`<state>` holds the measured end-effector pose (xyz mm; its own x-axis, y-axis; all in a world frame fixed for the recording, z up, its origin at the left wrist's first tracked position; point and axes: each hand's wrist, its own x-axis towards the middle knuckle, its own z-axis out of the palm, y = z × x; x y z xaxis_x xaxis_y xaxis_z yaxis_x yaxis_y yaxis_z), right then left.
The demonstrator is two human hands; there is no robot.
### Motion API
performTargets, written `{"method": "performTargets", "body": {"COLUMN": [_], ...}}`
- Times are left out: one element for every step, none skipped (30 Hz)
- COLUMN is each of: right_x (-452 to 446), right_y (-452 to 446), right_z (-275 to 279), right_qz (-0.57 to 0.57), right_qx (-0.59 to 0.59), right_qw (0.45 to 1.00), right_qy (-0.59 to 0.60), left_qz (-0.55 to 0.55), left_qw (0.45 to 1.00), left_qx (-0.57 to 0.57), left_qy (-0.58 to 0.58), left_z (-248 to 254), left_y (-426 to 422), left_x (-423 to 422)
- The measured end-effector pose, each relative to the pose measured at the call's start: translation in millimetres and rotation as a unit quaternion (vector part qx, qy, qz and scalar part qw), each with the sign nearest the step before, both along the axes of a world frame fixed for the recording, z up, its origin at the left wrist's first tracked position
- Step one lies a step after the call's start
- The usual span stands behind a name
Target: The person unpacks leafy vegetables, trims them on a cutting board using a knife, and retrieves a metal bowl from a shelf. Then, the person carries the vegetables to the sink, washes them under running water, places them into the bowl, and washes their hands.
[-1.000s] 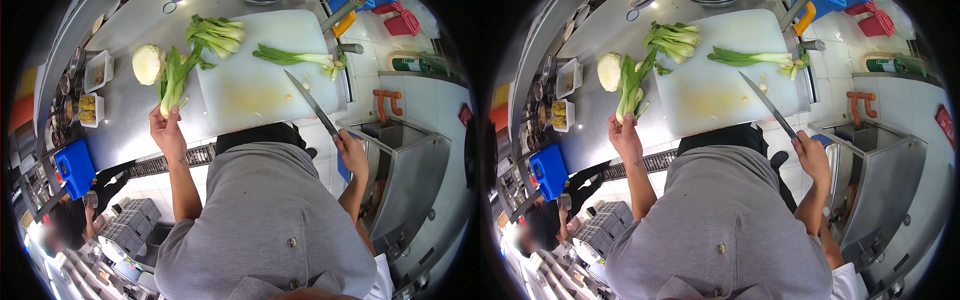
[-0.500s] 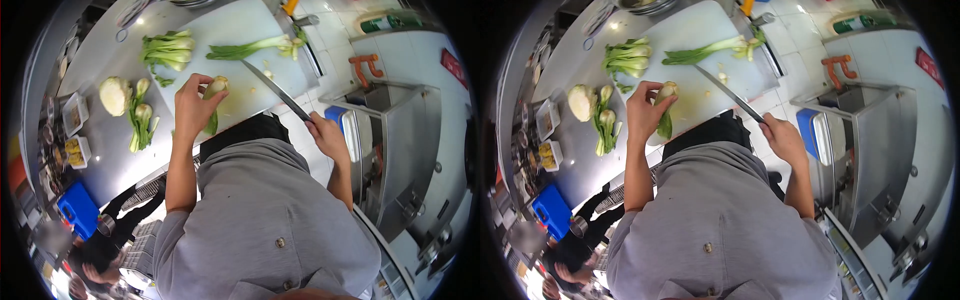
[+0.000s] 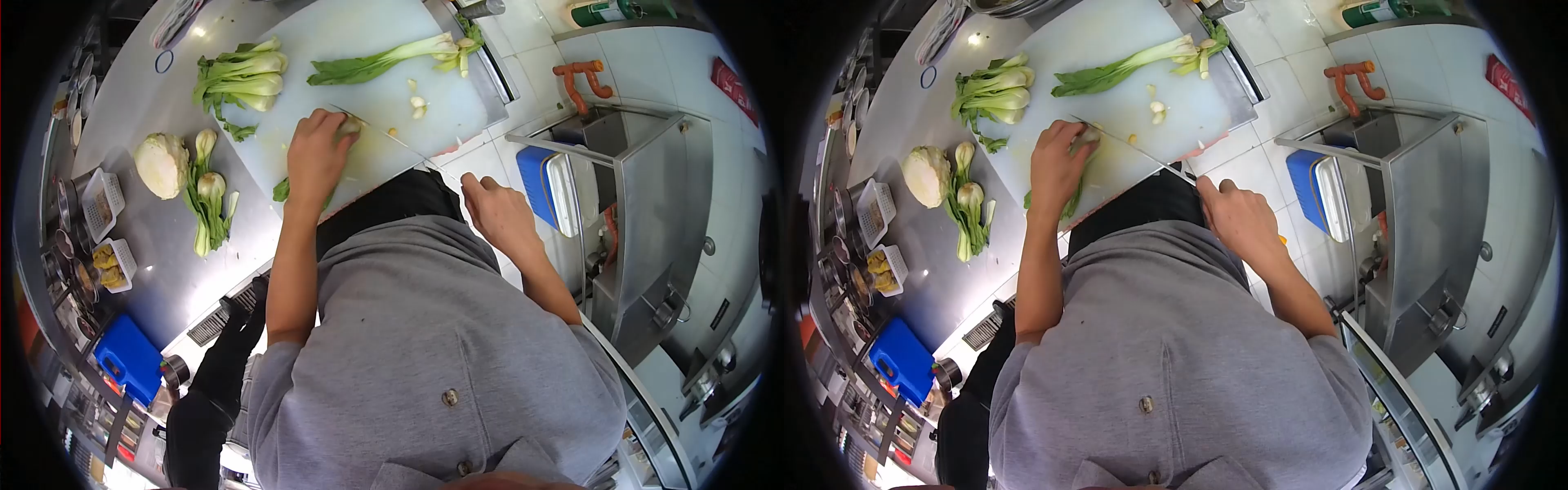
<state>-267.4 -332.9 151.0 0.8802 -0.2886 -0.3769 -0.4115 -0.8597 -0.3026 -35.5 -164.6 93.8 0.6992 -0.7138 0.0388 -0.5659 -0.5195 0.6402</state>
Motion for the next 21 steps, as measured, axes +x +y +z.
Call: {"method": "performTargets", "body": {"right_x": [0.6,0.8,0.7,1.0,1.2,1.2,1.5,2.1,2.6,2.8,2.6,2.4,2.6,3.8,6.5,9.6,12.9,19.8,26.1,26.3,26.9], "right_y": [0.5,0.5,0.1,-0.6,-1.2,-1.4,-1.5,-0.9,0.6,1.7,2.1,2.2,2.2,2.1,1.5,0.8,2.5,1.9,-1.7,-3.6,-6.6], "right_z": [2.8,4.8,6.6,7.9,8.9,9.8,10.4,11.0,11.5,11.9,11.8,10.8,9.1,5.6,-0.1,-6.3,-12.7,-20.1,-25.7,-28.6,-28.0], "right_qz": [0.003,0.006,0.007,0.007,0.01,0.009,0.008,0.009,0.008,0.006,0.006,0.015,0.024,0.024,0.019,0.013,0.01,0.014,0.021,0.01,0.01], "right_qx": [-0.021,-0.021,-0.025,-0.029,-0.03,-0.021,-0.012,-0.013,-0.015,-0.016,-0.016,-0.015,-0.014,-0.014,0.006,0.027,0.03,0.045,0.058,0.075,0.074], "right_qw": [1.0,1.0,0.999,0.999,0.999,0.999,0.998,0.998,0.998,0.999,0.998,0.998,0.998,0.998,0.999,1.0,0.999,0.999,0.998,0.997,0.997], "right_qy": [0.019,0.022,0.031,0.04,0.042,0.049,0.056,0.056,0.053,0.051,0.053,0.051,0.049,0.05,0.029,0.007,0.01,0.009,0.004,0.005,0.001], "left_qz": [-0.013,-0.01,-0.016,-0.021,-0.019,-0.016,-0.012,-0.012,-0.012,-0.013,-0.014,-0.017,-0.02,-0.02,-0.023,-0.026,-0.03,-0.027,-0.021,-0.022,-0.006], "left_qw": [1.0,1.0,1.0,0.999,0.999,1.0,1.0,1.0,1.0,1.0,1.0,1.0,1.0,1.0,1.0,0.999,0.999,0.999,0.998,0.998,1.0], "left_qx": [0.014,0.013,0.016,0.018,0.017,0.017,0.017,0.016,0.013,0.009,0.009,0.008,0.006,0.007,-0.007,-0.021,-0.018,-0.007,0.002,0.002,-0.006], "left_qy": [-0.02,-0.017,-0.02,-0.024,-0.022,-0.018,-0.014,-0.013,-0.008,-0.003,-0.001,0.001,0.001,0.002,0.0,-0.002,0.0,0.032,0.059,0.056,0.002], "left_z": [1.5,1.9,1.7,1.4,1.3,1.2,0.8,0.1,-0.7,-1.5,-2.3,-3.2,-3.6,-3.2,-2.5,-2.3,-3.2,-5.1,-5.6,-3.8,0.4], "left_y": [-1.0,-1.9,-3.2,-4.2,-4.5,-4.6,-4.8,-5.0,-4.8,-4.6,-4.5,-4.6,-4.7,-4.8,-4.9,-4.8,-2.1,-0.8,-2.7,-2.0,-1.0], "left_x": [-0.2,-0.1,0.6,1.4,1.9,2.2,2.8,3.7,4.4,4.8,5.2,5.9,6.5,6.7,7.2,7.2,5.6,6.4,9.1,5.3,-2.7]}}
